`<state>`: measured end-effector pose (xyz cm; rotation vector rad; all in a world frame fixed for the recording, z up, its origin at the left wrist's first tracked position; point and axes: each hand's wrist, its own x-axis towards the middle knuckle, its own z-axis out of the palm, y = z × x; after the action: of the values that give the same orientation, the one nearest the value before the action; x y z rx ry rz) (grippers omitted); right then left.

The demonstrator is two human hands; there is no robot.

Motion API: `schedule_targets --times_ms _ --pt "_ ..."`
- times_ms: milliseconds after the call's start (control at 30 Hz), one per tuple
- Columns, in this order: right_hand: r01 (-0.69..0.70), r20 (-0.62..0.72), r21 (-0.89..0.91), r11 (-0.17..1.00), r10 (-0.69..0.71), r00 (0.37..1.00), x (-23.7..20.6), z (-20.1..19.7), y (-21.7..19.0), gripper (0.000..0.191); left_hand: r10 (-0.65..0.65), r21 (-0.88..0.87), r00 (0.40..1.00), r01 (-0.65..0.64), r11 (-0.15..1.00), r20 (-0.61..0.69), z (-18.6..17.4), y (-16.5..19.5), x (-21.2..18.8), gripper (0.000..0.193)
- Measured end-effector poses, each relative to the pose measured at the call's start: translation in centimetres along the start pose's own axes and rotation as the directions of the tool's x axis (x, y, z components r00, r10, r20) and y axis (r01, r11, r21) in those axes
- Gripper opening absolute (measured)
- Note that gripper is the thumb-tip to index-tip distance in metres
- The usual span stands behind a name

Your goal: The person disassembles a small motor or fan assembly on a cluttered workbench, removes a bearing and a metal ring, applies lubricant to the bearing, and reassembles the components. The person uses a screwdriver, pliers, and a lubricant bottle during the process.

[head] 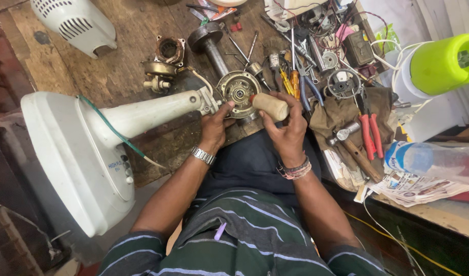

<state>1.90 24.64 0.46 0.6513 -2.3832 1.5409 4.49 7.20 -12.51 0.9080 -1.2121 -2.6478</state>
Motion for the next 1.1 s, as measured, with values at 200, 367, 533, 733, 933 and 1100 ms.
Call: schedule_targets --times_ms 200,367,533,733,933,1100 --pt "-0.022 -0.026 0.025 0.999 0.023 0.999 -0.1 0.5 -0.2 0.052 -0.003 -0.019 1.000 0.003 1.000 0.000 0.0 0.0 0.0 0.047" --pt "-0.101 -0.060 0.156 0.983 0.112 0.992 -0.4 0.5 1.0 0.055 -0.011 0.004 1.000 0.011 1.000 -0.004 0.1 0.0 0.0 0.045" --pt "-0.291 -0.102 0.675 0.678 0.477 0.873 -0.3 -0.1 4.1 0.051 -0.011 -0.013 1.000 0.010 1.000 -0.004 0.1 -0.2 0.0 0.043" --pt "-0.343 0.026 0.864 0.369 0.646 0.763 -2.1 -2.2 9.9 0.034 0.005 -0.031 1.000 -0.005 0.999 -0.002 -0.2 -0.6 0.3 0.043" --pt "-0.491 0.016 0.618 0.614 0.615 0.788 -3.1 -2.7 11.7 0.049 -0.042 -0.024 0.999 0.042 0.999 0.002 -0.6 -0.7 0.6 0.045" --pt "-0.365 -0.072 0.001 0.931 0.365 0.928 -3.4 -0.3 10.7 0.057 -0.012 -0.027 1.000 0.012 1.000 0.005 -0.6 -0.5 0.5 0.052"
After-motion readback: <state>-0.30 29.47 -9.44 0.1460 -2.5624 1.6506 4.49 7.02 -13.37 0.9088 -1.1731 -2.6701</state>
